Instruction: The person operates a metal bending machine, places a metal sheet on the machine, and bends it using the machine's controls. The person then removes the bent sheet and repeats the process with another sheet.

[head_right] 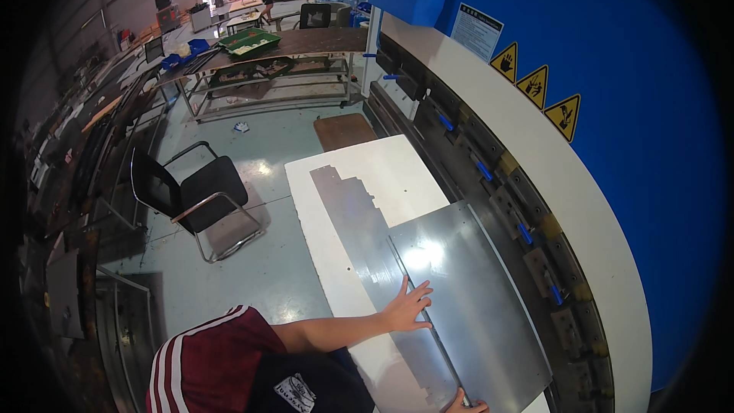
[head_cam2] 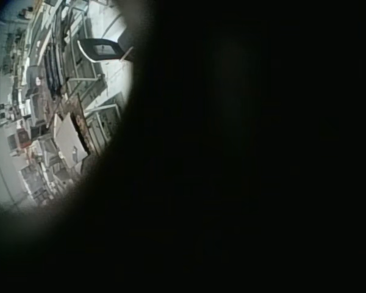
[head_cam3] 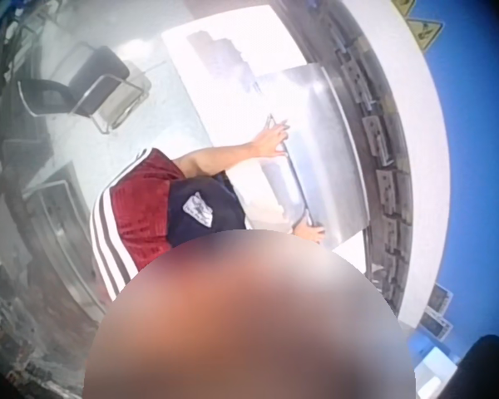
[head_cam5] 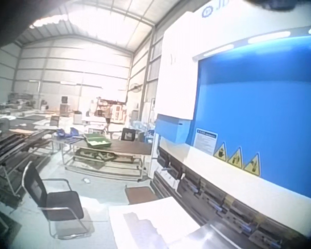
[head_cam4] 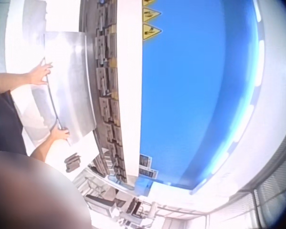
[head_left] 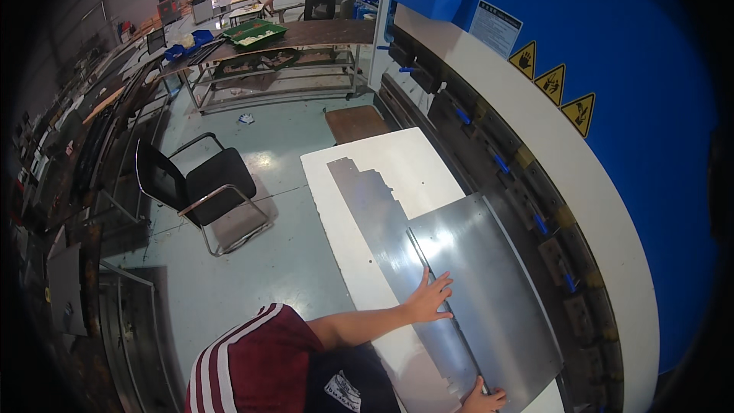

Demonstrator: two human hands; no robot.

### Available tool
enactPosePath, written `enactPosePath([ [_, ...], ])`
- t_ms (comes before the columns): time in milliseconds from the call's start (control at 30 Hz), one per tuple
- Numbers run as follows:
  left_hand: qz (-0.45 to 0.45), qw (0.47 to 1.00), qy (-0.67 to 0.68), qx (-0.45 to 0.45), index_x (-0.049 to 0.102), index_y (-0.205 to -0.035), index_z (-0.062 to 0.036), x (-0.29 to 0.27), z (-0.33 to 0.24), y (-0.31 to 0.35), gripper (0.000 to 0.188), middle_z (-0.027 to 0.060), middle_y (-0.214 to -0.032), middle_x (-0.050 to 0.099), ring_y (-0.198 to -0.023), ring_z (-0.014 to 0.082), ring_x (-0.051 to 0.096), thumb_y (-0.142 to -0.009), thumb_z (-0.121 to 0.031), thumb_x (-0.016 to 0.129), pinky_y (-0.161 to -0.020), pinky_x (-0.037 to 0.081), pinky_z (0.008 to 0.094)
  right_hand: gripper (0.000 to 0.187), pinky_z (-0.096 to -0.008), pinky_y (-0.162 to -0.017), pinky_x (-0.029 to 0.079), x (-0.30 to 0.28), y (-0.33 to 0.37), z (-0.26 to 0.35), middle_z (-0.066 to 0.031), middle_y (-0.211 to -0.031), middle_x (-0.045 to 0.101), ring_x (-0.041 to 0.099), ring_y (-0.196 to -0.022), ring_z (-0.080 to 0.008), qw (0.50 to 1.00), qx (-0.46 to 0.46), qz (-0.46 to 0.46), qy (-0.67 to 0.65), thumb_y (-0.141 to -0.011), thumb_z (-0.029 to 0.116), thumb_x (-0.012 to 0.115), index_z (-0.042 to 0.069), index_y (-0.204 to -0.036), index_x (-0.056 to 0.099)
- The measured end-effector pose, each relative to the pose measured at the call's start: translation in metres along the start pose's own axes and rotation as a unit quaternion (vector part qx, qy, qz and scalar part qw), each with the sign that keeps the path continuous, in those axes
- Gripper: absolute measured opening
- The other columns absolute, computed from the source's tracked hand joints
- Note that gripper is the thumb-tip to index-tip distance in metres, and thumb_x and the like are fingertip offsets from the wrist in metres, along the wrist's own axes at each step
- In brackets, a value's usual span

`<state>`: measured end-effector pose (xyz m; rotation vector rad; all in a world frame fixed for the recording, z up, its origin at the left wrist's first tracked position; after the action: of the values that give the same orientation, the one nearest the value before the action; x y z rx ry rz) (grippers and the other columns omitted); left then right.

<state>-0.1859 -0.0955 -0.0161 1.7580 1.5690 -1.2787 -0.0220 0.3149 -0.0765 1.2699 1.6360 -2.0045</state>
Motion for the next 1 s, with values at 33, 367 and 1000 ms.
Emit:
enactPosePath([
  [33,-0.002,1.0,-0.005,0.0,0.063,-0.116,-0.0073,-0.001,0.0,0.0,0.062,0.0148,-0.155,0.05,-0.161,0.0331,0.027,-0.096,-0.065,0.067,-0.123,0.015,0.0796,0.116,-0.0665,-0.079,0.049,0.0,0.0,0.0,-0.024,-0.114,0.06,0.062,-0.097,-0.0481,1.0,-0.002,0.002,-0.005,-0.059,0.1,0.07,0.004,-0.123,0.067],
  [367,0.015,1.0,-0.024,-0.001,0.064,-0.121,-0.0078,-0.003,-0.003,0.0,0.064,0.0137,-0.155,0.05,-0.161,0.0322,0.024,-0.098,-0.068,0.06,-0.122,0.015,0.0801,0.119,-0.0676,-0.082,0.05,-0.003,-0.001,-0.004,-0.027,-0.119,0.06,0.063,-0.101,-0.0491,0.999,0.015,0.046,0.019,-0.059,0.1,0.069,0.003,-0.127,0.068],
  [1000,-0.27,0.94,0.123,0.168,0.064,-0.124,-0.0066,-0.091,-0.058,-0.09,0.058,0.0155,-0.142,0.058,-0.154,0.0355,0.039,-0.093,-0.053,0.077,-0.124,0.015,0.078,0.09,-0.0647,-0.092,0.044,-0.079,-0.139,0.004,-0.0204,-0.119,0.067,0.06,-0.121,-0.0433,0.99,0.021,-0.115,-0.081,-0.08,0.092,0.062,0.008,-0.111,0.073],
])
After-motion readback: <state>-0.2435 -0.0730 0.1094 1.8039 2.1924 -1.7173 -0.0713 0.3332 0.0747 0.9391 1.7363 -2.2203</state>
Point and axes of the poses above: each hand's wrist, its own y-axis away from the middle knuckle, its own x-axis out of the palm, z = x × y, the point moved 4 cm from there along -y, towards the middle knuckle
